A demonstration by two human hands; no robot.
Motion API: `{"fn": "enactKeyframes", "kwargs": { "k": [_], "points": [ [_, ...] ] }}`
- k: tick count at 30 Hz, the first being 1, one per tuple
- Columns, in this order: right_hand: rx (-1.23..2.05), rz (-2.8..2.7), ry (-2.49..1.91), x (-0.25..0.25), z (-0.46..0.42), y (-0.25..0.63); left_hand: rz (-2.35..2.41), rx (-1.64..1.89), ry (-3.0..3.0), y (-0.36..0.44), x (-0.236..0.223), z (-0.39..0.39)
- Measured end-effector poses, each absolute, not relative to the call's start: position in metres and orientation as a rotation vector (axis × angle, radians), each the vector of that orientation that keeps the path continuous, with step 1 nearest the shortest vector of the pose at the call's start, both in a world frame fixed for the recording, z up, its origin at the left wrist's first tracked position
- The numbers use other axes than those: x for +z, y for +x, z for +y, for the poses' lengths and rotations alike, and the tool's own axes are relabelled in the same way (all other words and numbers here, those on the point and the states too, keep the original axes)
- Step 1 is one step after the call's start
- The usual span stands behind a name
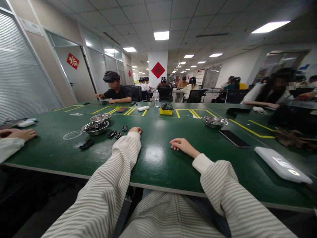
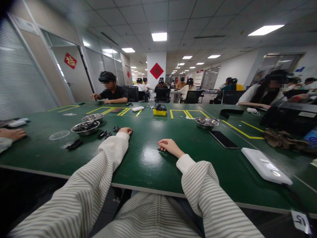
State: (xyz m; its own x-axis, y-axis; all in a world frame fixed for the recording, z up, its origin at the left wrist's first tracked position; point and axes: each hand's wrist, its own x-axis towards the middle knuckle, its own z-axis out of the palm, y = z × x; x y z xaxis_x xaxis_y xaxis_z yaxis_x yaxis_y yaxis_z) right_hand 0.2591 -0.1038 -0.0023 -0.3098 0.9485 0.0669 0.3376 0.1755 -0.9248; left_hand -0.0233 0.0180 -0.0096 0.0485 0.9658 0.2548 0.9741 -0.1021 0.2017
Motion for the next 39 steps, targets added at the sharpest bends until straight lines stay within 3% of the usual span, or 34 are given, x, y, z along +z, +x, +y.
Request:
{"fn": "enactKeyframes", "kwargs": {
  "k": [11, 19, 23, 27, 31, 35, 39],
  "points": [
    [1.101, -1.781, -1.217, -0.003, -0.104, 0.258, -1.767, -0.509, -2.575, 0.015, -0.007, -0.007],
    [0.828, -1.695, -1.262, 0.002, -0.100, 0.266, -1.253, -0.658, -3.090, 0.089, -0.020, -0.058],
    [0.780, -1.702, -1.314, 0.007, -0.099, 0.269, -1.100, -0.608, -3.057, 0.106, -0.016, -0.068],
    [0.808, -1.847, -1.376, 0.017, -0.103, 0.277, -1.251, -0.656, -2.763, 0.079, -0.006, -0.047],
    [0.738, -2.118, -1.351, 0.026, -0.108, 0.288, -1.709, -0.689, -2.289, 0.027, -0.007, -0.013],
    [0.869, -2.282, -1.317, 0.022, -0.107, 0.290, -1.967, -0.463, -2.277, 0.001, -0.013, 0.008],
    [0.879, -2.294, -1.261, 0.015, -0.107, 0.285, -1.855, -0.377, -2.389, 0.007, -0.014, 0.007]
  ]
}}
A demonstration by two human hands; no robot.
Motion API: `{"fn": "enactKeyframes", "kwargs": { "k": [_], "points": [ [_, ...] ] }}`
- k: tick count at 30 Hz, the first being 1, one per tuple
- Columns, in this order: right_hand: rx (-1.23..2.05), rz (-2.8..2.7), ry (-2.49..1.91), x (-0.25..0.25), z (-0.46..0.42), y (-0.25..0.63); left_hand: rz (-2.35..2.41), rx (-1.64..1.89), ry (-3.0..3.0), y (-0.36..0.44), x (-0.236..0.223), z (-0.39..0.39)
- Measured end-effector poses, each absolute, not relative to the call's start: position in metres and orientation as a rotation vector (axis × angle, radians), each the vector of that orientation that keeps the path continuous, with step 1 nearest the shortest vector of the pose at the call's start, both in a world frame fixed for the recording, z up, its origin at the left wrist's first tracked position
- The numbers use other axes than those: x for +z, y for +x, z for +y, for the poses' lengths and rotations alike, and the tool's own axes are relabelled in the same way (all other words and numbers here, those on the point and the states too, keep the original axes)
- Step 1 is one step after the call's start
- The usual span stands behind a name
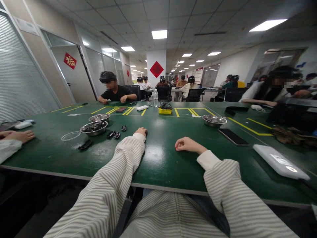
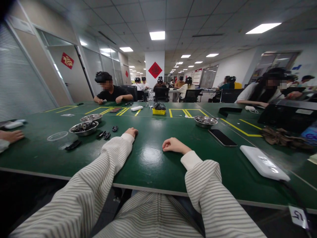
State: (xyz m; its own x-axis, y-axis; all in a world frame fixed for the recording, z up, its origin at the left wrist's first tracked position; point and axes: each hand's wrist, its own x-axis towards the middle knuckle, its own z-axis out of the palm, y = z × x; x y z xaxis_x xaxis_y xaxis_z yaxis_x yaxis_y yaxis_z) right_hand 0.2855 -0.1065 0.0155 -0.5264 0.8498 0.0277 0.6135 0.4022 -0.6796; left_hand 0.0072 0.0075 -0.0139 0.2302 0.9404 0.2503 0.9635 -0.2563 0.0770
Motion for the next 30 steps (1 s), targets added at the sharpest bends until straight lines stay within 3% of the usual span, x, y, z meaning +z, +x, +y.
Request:
{"fn": "enactKeyframes", "kwargs": {
  "k": [9, 22, 30],
  "points": [
    [0.313, -2.216, -1.421, 0.007, -0.105, 0.285, -1.506, -0.479, -2.587, 0.021, -0.013, -0.005],
    [-0.014, -2.095, -1.446, 0.001, -0.098, 0.291, -1.351, -0.683, -3.013, 0.044, -0.010, -0.025],
    [-0.089, -2.345, -1.293, -0.018, -0.087, 0.284, -1.266, -0.740, -3.257, 0.065, -0.008, -0.048]
  ]
}}
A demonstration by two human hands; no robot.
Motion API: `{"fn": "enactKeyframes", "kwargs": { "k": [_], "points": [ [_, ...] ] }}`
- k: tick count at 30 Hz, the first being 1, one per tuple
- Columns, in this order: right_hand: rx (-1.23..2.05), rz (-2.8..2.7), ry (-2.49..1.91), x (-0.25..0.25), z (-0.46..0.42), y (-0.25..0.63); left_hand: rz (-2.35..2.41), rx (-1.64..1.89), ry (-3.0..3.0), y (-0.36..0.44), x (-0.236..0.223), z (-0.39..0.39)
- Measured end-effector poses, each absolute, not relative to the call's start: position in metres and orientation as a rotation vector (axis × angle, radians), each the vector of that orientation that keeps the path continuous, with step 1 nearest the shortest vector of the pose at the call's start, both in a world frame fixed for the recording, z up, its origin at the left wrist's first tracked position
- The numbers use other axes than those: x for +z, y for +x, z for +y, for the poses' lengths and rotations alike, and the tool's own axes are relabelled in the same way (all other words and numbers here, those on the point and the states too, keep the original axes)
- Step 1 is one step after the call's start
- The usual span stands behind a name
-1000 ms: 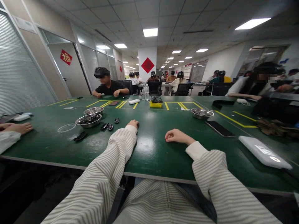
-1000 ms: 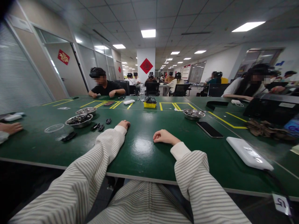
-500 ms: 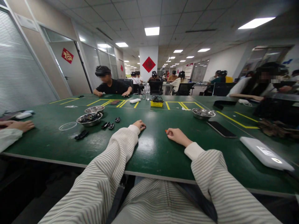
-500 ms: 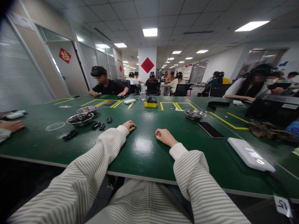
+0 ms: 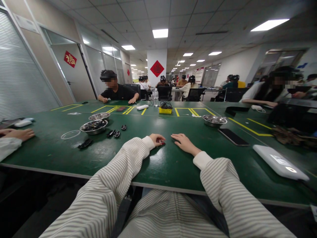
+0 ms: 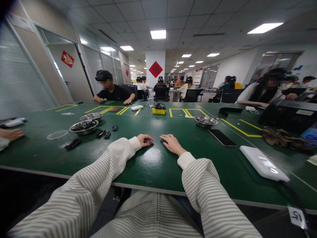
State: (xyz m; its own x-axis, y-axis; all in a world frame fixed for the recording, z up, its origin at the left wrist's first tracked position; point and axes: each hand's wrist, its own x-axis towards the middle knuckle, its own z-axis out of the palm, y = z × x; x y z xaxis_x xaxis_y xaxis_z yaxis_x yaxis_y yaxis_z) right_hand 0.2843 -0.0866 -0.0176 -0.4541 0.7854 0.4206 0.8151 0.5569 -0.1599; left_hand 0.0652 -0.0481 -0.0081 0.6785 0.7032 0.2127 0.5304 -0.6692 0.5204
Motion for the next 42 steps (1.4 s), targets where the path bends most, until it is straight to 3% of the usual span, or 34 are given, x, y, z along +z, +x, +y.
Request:
{"fn": "enactKeyframes", "kwargs": {
  "k": [14, 32, 42],
  "points": [
    [-0.147, -2.207, -1.334, -0.018, -0.082, 0.287, 0.739, 0.496, 2.725, 0.072, -0.005, -0.062],
    [0.476, -2.106, -1.234, -0.001, -0.100, 0.273, 0.775, 0.506, 2.749, 0.075, -0.012, -0.054],
    [0.553, -2.161, -1.234, 0.005, -0.105, 0.272, 0.783, 0.508, 2.744, 0.079, -0.013, -0.057]
  ]
}}
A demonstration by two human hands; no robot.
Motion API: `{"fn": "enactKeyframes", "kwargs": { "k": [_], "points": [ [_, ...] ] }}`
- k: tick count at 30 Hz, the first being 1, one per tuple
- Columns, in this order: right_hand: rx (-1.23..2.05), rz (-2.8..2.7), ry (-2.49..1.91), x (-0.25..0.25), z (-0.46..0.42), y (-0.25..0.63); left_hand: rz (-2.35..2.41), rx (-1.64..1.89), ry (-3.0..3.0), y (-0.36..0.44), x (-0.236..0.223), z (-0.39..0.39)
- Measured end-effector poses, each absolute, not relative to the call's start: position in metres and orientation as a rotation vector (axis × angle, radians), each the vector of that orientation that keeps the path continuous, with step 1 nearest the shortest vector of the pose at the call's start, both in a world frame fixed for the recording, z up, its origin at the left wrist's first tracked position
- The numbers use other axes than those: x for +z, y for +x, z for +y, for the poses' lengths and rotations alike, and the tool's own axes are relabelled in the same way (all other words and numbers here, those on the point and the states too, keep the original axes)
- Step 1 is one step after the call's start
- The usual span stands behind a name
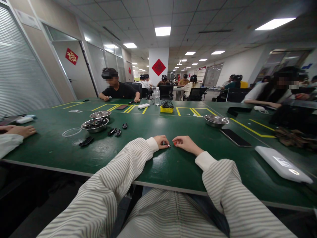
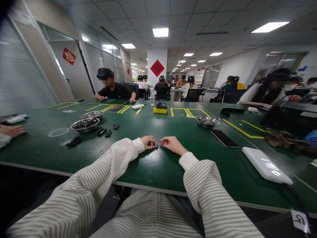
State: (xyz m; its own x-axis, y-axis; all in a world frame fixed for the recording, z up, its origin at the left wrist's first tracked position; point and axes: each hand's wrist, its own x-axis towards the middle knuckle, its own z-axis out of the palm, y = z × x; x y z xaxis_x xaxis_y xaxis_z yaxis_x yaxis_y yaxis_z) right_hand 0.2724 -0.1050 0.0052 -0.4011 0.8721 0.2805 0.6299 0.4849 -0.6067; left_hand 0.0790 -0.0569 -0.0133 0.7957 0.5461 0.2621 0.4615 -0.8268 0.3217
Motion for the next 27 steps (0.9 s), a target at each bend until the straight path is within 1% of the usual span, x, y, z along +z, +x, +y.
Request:
{"fn": "enactKeyframes", "kwargs": {
  "k": [5, 16, 20, 27],
  "points": [
    [0.656, -2.070, -1.200, 0.0083, -0.1061, 0.2711, 0.779, 0.510, 2.749, 0.0783, -0.0131, -0.0577],
    [0.999, -1.877, -1.106, 0.0102, -0.1050, 0.2704, 0.771, 0.502, 2.775, 0.0772, -0.0137, -0.0573],
    [1.000, -1.871, -1.081, 0.0111, -0.1066, 0.2700, 0.779, 0.511, 2.767, 0.0771, -0.0136, -0.0580],
    [0.892, -1.962, -1.084, 0.0104, -0.1059, 0.2710, 0.774, 0.503, 2.771, 0.0769, -0.0136, -0.0576]
  ]
}}
